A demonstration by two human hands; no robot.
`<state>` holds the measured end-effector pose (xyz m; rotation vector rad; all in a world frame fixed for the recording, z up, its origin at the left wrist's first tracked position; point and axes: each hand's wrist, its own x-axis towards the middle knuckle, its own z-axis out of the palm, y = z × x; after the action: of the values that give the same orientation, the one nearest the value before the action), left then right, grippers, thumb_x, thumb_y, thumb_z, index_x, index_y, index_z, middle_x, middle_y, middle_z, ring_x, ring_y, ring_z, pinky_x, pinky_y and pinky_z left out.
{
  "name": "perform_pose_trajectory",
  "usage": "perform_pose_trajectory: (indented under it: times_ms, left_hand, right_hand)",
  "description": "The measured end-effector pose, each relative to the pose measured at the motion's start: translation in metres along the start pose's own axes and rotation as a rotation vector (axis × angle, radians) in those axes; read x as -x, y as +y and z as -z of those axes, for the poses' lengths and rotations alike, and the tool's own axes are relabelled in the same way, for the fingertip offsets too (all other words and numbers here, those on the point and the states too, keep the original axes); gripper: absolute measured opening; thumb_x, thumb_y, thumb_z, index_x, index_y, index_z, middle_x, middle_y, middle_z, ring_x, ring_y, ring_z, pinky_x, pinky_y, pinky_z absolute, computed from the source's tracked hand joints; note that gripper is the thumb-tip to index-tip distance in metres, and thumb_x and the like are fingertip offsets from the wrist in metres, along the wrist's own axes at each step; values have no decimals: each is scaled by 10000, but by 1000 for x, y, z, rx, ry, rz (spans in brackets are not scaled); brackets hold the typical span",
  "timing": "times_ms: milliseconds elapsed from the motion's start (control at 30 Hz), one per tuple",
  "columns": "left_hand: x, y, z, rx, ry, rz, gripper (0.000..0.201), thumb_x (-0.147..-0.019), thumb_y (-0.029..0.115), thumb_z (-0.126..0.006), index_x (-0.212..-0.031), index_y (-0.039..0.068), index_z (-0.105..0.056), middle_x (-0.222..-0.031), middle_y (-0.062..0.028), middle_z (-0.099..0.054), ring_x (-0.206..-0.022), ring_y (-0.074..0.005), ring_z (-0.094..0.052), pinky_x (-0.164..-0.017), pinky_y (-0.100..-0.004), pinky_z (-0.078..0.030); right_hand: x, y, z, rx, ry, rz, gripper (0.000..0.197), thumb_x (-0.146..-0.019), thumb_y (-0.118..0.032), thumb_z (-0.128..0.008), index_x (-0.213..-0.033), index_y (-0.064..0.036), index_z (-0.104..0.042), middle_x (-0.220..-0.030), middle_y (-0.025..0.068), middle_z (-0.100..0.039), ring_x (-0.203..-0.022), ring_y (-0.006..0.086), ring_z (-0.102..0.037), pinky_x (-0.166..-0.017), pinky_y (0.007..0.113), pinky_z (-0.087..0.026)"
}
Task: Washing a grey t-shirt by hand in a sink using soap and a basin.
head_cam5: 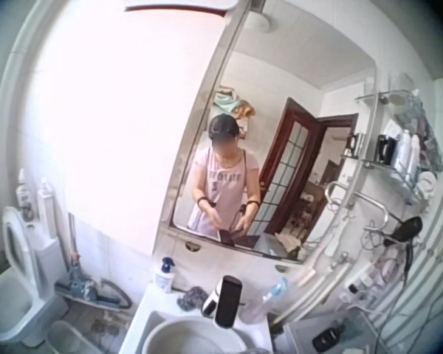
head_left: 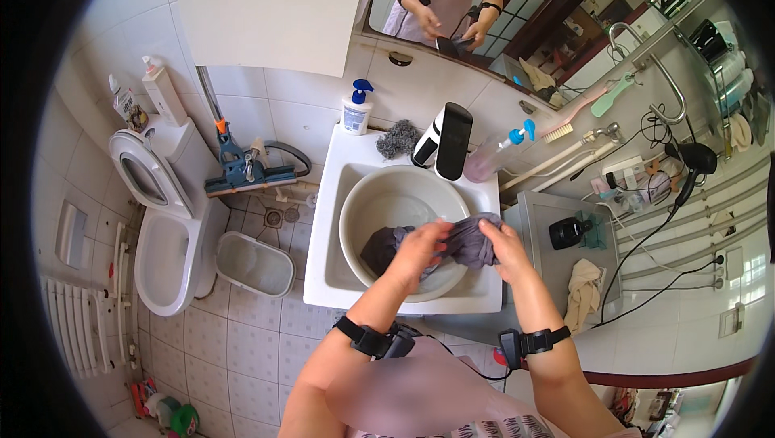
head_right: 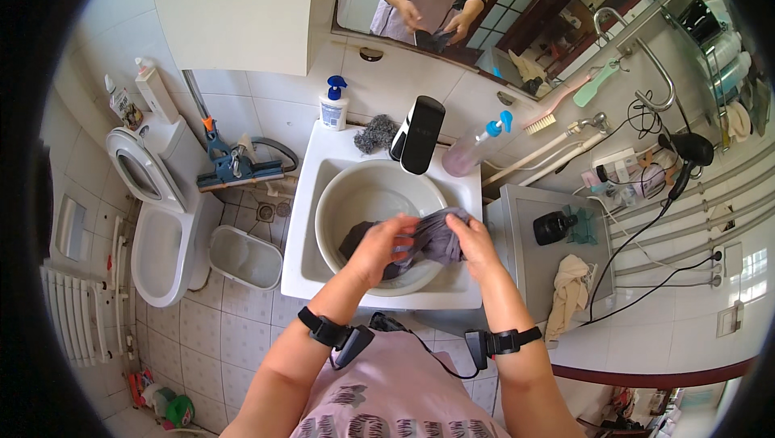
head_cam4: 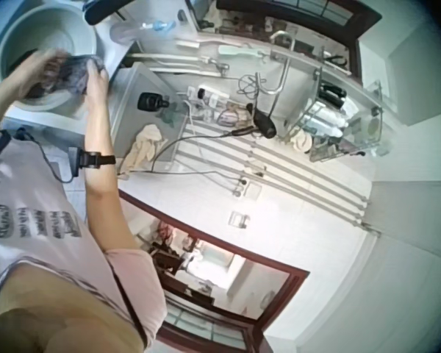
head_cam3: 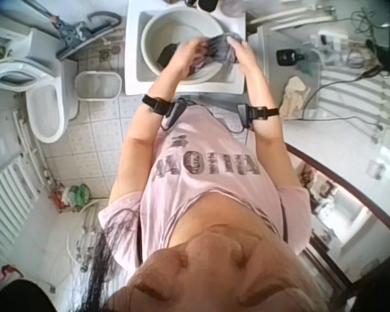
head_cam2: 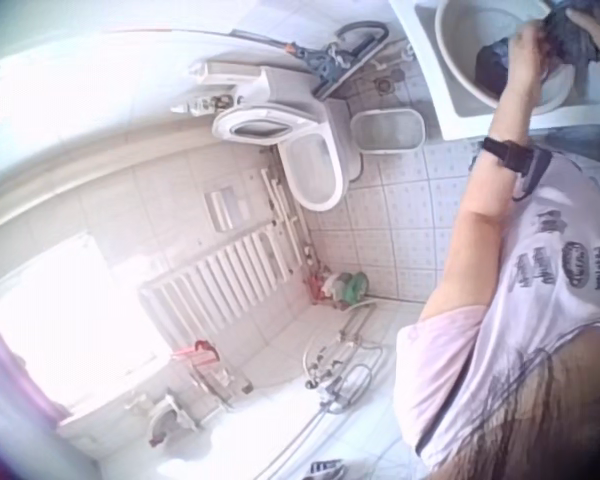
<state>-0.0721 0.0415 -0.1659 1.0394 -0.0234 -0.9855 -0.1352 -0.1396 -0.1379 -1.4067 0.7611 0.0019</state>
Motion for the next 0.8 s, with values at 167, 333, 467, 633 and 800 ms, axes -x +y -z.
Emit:
perform_pose_trajectory:
  times_ms: [167, 333, 467, 633, 800]
  left_hand:
    - [-2, -30, 40, 299, -137, 408, 666, -856, 654, -298, -1060, 74, -554, -1019, -66, -572, -925, -184, -534, -837, -375, -406]
    - [4, -52, 10, 310, -452, 527, 1083, -634, 875, -244, -1414, 125, -197, -1276, -95, -464, -1112, -244, -483, -954, -521, -310]
    - [5, -48, -15, 492, -564, 289, 1135, -550, 898, -286, -1428, 197, -125, -1384, -33, -343, -1261, -235, -326, -1016, -489, -234]
    - [-16, -28, -35, 905, -558, 11, 1053, -632, 849, -329, -1370, 100, -267, -1339, -53, -403, -1247, -210, -363, -1005, -421, -284]
    - [-42, -16, -14, 1206, -334, -110, 745, -837, 652, -339, -1258, 46, -441, -1305, -108, -463, -1212, -278, -418, -1035, -437, -287]
  right_hand:
    - [2, -25, -11, -281, -68, 89, 235, -869, -155, -540, -1057, -14, -549, -969, 75, -617, -857, 171, -613, -762, 313, -508]
    - [33, -68, -28, -391, -248, 86, 306, -820, -68, -493, -1117, -1, -515, -1007, 91, -599, -897, 183, -602, -798, 322, -496]
    - [55, -88, -39, -426, -280, 288, 532, -733, -58, -483, -1254, 4, -393, -1120, 145, -529, -1021, 250, -548, -897, 371, -445]
    - [60, -72, -21, -543, -327, 329, 574, -693, -66, -469, -1255, 10, -385, -1154, 178, -515, -1049, 306, -533, -920, 417, -432]
    - [33, -24, 6, -373, -224, 109, 616, -668, -3, -471, -1276, -16, -370, -1175, 131, -503, -1108, 259, -495, -962, 385, -390]
